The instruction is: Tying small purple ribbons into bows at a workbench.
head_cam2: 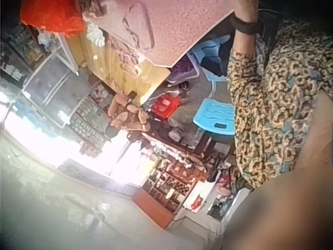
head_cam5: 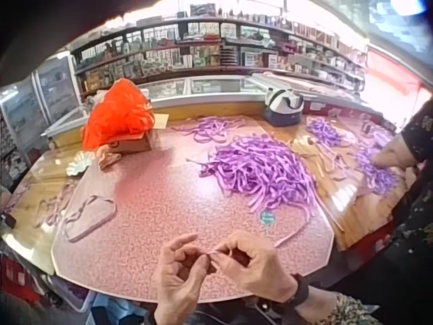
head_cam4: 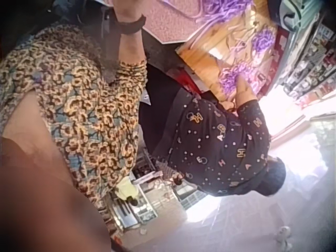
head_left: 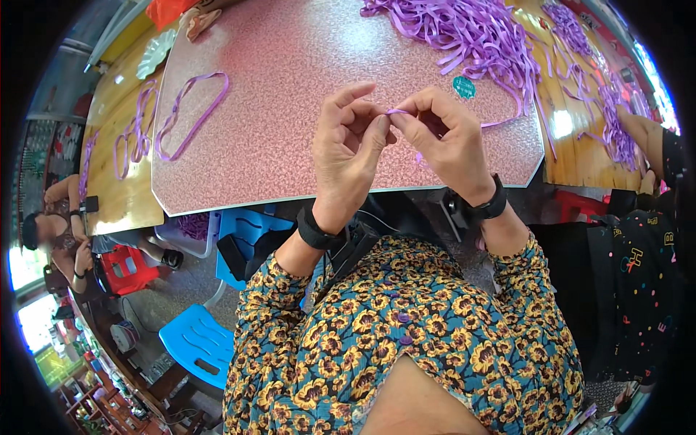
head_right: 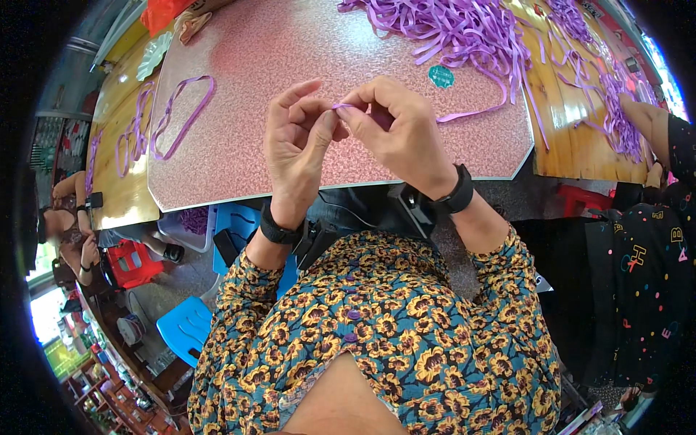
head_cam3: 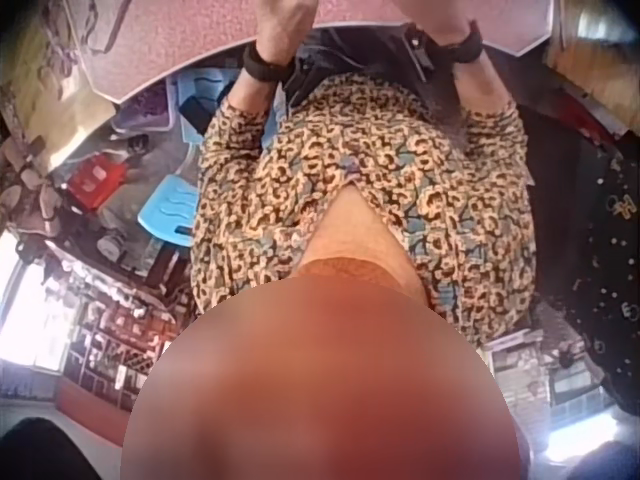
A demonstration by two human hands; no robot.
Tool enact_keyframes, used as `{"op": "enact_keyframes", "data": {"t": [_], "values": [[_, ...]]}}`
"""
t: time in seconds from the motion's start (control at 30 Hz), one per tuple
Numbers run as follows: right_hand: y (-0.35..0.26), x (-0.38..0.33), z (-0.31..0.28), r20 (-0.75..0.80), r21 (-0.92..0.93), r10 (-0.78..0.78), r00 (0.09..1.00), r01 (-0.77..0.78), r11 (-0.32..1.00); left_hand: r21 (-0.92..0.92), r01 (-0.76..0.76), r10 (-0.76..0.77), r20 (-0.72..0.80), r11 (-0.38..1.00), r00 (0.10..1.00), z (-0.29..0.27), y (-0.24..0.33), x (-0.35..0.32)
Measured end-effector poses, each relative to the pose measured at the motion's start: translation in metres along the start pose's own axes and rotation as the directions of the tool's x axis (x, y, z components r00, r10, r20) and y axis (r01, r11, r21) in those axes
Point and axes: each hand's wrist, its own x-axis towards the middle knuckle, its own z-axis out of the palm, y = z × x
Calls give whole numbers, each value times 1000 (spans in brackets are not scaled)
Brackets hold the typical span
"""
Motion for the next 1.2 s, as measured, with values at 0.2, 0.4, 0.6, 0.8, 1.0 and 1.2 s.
{"op": "enact_keyframes", "data": {"t": [0.2, 0.4, 0.6, 0.8, 1.0, 1.2], "values": [[-2, 5, -12, 299, 349, 433, 851, -519, 780, 44, -48, 49, -24, 998, 999, -1, -3, -2], [-1, 8, -9, 401, 533, 450, 798, -603, 594, 86, -30, 33, -26, 996, 999, -4, -4, 0], [0, 9, -12, 370, 560, 546, 751, -650, 514, 165, -131, 124, 48, 978, 991, -5, -7, -1], [1, 6, -17, 364, 431, 523, 771, -637, 640, 328, -243, 205, 146, 913, 968, -14, -9, 0], [2, 3, -23, 405, 346, 527, 747, -659, 668, 284, -197, 151, 173, 939, 973, -16, -14, -4], [5, 3, -25, 441, 307, 542, 716, -687, 658, 409, -310, 219, 254, 858, 942, -23, -16, -6]]}}
